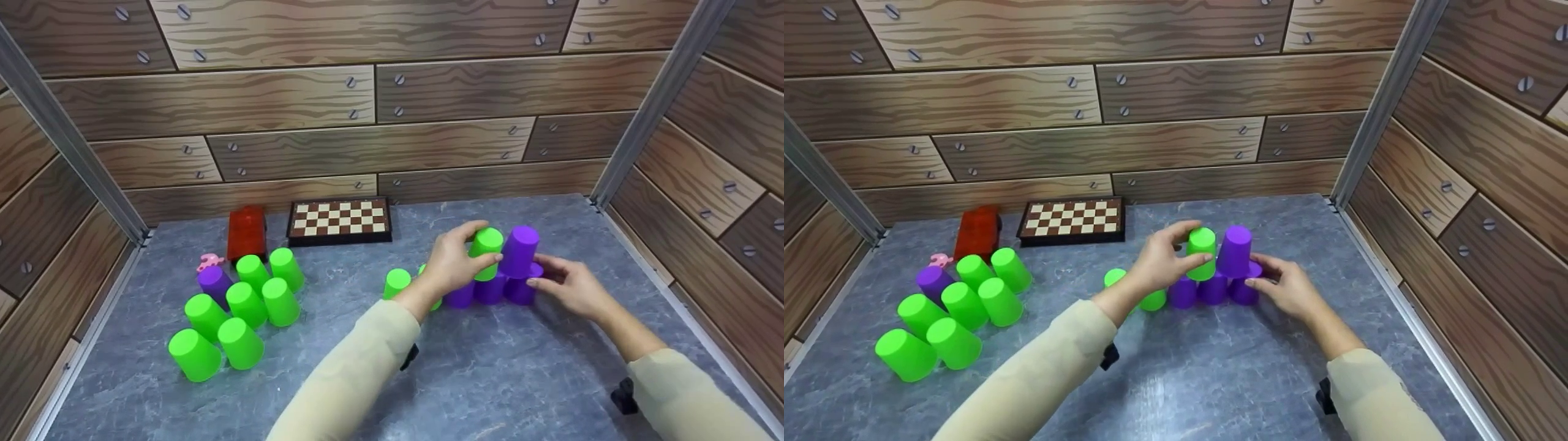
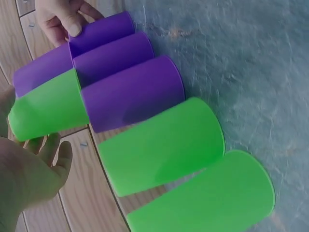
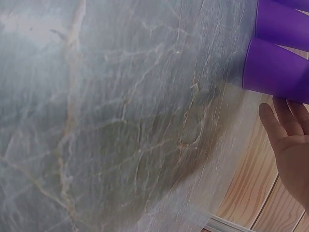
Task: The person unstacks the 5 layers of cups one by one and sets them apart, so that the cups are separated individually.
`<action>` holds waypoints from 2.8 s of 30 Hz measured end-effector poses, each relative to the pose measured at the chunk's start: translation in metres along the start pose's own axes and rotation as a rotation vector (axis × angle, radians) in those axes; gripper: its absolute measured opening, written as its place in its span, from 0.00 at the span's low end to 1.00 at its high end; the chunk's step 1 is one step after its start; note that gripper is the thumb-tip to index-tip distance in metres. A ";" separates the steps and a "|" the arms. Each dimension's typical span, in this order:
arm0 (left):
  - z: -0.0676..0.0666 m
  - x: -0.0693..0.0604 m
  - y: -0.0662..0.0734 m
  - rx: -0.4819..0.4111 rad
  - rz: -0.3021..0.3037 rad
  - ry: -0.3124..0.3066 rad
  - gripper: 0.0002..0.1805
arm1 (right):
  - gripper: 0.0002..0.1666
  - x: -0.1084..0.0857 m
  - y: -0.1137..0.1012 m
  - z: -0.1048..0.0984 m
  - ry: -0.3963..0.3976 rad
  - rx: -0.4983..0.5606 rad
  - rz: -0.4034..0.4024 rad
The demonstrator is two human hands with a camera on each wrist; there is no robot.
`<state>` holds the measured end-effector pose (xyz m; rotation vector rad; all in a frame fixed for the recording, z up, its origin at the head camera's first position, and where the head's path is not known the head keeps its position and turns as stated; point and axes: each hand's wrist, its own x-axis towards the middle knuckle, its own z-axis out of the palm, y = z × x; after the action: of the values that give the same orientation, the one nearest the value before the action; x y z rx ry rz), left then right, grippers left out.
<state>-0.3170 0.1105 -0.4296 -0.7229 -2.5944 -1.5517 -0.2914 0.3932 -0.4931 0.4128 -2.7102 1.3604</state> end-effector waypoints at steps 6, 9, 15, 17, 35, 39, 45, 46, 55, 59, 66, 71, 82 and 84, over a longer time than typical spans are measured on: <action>-0.008 -0.010 0.002 -0.043 0.010 0.068 0.30 | 0.34 0.003 -0.001 0.002 -0.001 -0.011 -0.006; -0.019 -0.020 0.004 -0.079 0.048 0.137 0.31 | 0.34 0.003 0.000 0.003 -0.003 -0.025 -0.005; -0.050 -0.050 0.003 -0.105 0.052 0.269 0.34 | 0.35 0.002 0.002 0.001 0.002 -0.044 0.004; -0.062 -0.062 0.000 -0.082 0.041 0.298 0.35 | 0.35 0.001 0.002 0.001 0.001 -0.052 0.002; -0.144 -0.157 -0.059 0.127 -0.078 0.429 0.30 | 0.33 0.001 0.002 0.002 0.011 0.006 -0.027; -0.163 -0.168 -0.064 0.162 -0.123 0.427 0.31 | 0.34 0.002 0.002 0.002 0.008 -0.005 -0.017; -0.184 -0.183 -0.073 0.223 -0.135 0.436 0.29 | 0.35 0.001 0.003 0.000 0.000 -0.005 0.002; -0.186 -0.185 -0.074 0.229 -0.140 0.431 0.29 | 0.35 0.001 0.003 0.000 0.001 -0.007 0.003; -0.200 -0.211 -0.082 0.301 -0.271 0.391 0.30 | 0.35 0.003 0.003 0.001 0.002 -0.035 -0.003; -0.202 -0.218 -0.085 0.300 -0.301 0.391 0.32 | 0.35 0.002 0.001 0.000 -0.004 -0.028 -0.001; -0.199 -0.226 -0.088 0.322 -0.326 0.377 0.31 | 0.35 0.003 0.002 0.000 -0.008 -0.022 -0.002; -0.195 -0.227 -0.090 0.348 -0.309 0.395 0.30 | 0.35 0.002 0.001 0.000 -0.006 -0.021 -0.006; -0.191 -0.227 -0.096 0.396 -0.276 0.410 0.30 | 0.36 0.001 0.001 -0.001 -0.012 -0.035 0.008; -0.191 -0.227 -0.097 0.397 -0.276 0.410 0.30 | 0.36 0.001 0.000 -0.001 -0.011 -0.030 0.006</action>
<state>-0.1930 -0.1725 -0.4733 -0.0114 -2.6223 -1.0284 -0.2927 0.3936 -0.4924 0.4106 -2.7391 1.3214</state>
